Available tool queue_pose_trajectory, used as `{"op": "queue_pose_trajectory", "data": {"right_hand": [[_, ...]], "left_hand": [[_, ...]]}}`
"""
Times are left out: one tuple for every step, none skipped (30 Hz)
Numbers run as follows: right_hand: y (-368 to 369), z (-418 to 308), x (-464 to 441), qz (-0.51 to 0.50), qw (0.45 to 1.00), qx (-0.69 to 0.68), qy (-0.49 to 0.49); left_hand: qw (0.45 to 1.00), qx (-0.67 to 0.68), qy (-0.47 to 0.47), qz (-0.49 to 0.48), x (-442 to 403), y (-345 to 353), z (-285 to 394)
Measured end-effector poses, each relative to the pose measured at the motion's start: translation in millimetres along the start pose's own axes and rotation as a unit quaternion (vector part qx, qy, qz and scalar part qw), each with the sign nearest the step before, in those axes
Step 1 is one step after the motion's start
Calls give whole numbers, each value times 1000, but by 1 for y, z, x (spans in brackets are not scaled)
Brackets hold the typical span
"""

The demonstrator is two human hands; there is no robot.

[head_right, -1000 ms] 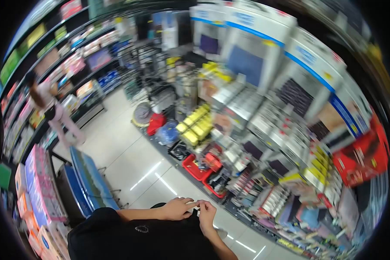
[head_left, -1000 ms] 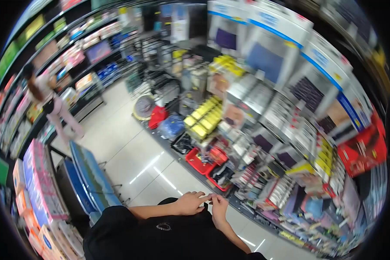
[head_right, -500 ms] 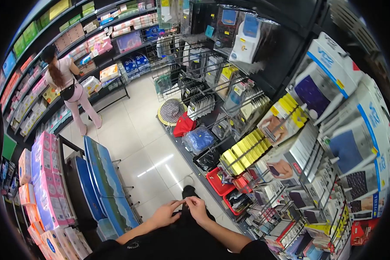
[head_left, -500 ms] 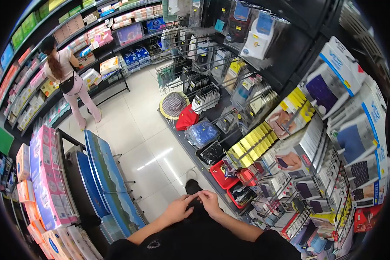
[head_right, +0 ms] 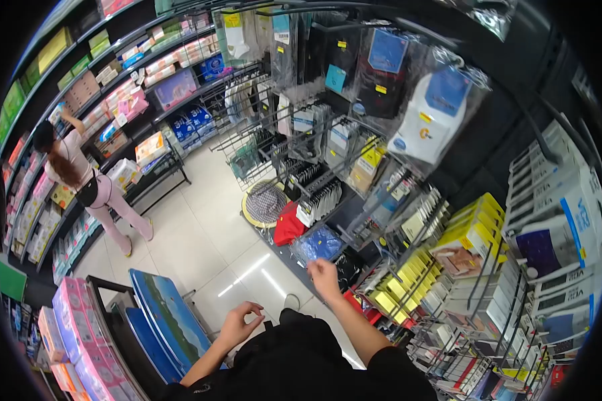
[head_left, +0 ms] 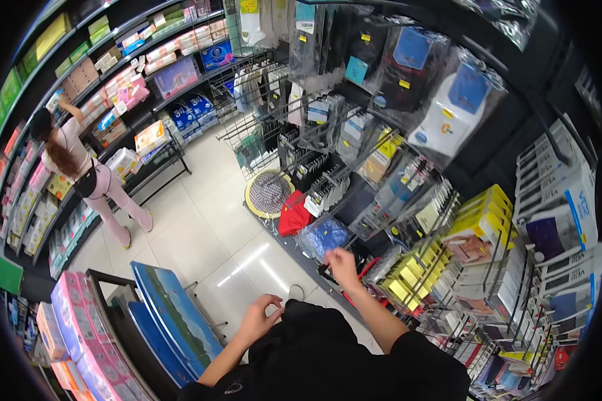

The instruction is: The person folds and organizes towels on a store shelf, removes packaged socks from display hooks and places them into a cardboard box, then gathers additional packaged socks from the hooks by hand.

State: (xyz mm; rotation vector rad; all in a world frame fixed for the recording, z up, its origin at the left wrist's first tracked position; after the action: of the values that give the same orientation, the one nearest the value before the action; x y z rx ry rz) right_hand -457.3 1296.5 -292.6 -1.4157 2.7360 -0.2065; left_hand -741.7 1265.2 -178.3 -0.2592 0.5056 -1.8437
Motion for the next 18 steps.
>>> {"op": "queue_pose_trajectory", "data": {"right_hand": [[7, -12, -25, 19, 999, -33, -25], [14, -24, -51, 38, 997, -45, -47], [19, -37, -78, 57, 995, -55, -68], [22, -45, -104, 70, 993, -69, -58], [23, -51, -129, 84, 992, -84, -48], [25, -52, -155, 116, 984, -106, -84], [26, -53, -179, 148, 973, -130, -120], [25, -62, -197, 182, 971, -73, -135], [25, -72, -211, 214, 965, -16, -149], [28, -82, -222, 221, 964, -13, -146], [30, -92, -231, 249, 955, -28, -159], [32, -98, -243, 278, 944, -45, -173], [32, -99, -254, 287, 941, -43, -172], [30, -101, -263, 299, 939, -20, -168], [28, -100, -272, 310, 936, 3, -163], [28, -92, -286, 326, 927, -15, -184], [24, -85, -298, 338, 924, -13, -180], [19, -78, -308, 370, 905, 33, -207]], "left_hand": [[1000, 0, 0, -4, -14, -8, -4], [1000, 4, -18, 21, -27, -17, -9], [998, 8, -36, 45, -37, -23, -15], [997, 10, -33, 70, -46, -27, -22], [997, 13, -35, 64, -53, -28, -29], [996, 26, -45, 72, -60, -30, -36], [995, 38, -54, 81, -67, -33, -41], [994, 37, -61, 79, -74, -35, -44], [995, 37, -61, 71, -80, -38, -45], [994, 34, -86, 53, -87, -41, -47], [993, 30, -109, 36, -94, -44, -50], [993, 30, -106, 28, -102, -46, -58], [994, 28, -101, 11, -110, -45, -69], [995, 27, -94, -7, -119, -46, -78], [995, 26, -90, -18, -132, -49, -83], [997, 14, -66, -42, -146, -52, -86], [997, 1, -43, -67, -160, -56, -90], [994, -35, -26, -98, -176, -62, -94]]}}
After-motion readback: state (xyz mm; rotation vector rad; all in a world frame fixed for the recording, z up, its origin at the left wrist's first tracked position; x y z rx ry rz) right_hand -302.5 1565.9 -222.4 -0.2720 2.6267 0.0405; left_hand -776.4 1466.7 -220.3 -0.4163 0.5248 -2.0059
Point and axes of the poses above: each hand's wrist, its own x-axis away from the middle knuckle, its own y-axis out of the palm, z = x × y, the point moved 2 cm from there along -x, towards the middle knuckle, and after that the axes turned 14 degrees about z, right-handed, at the moved point
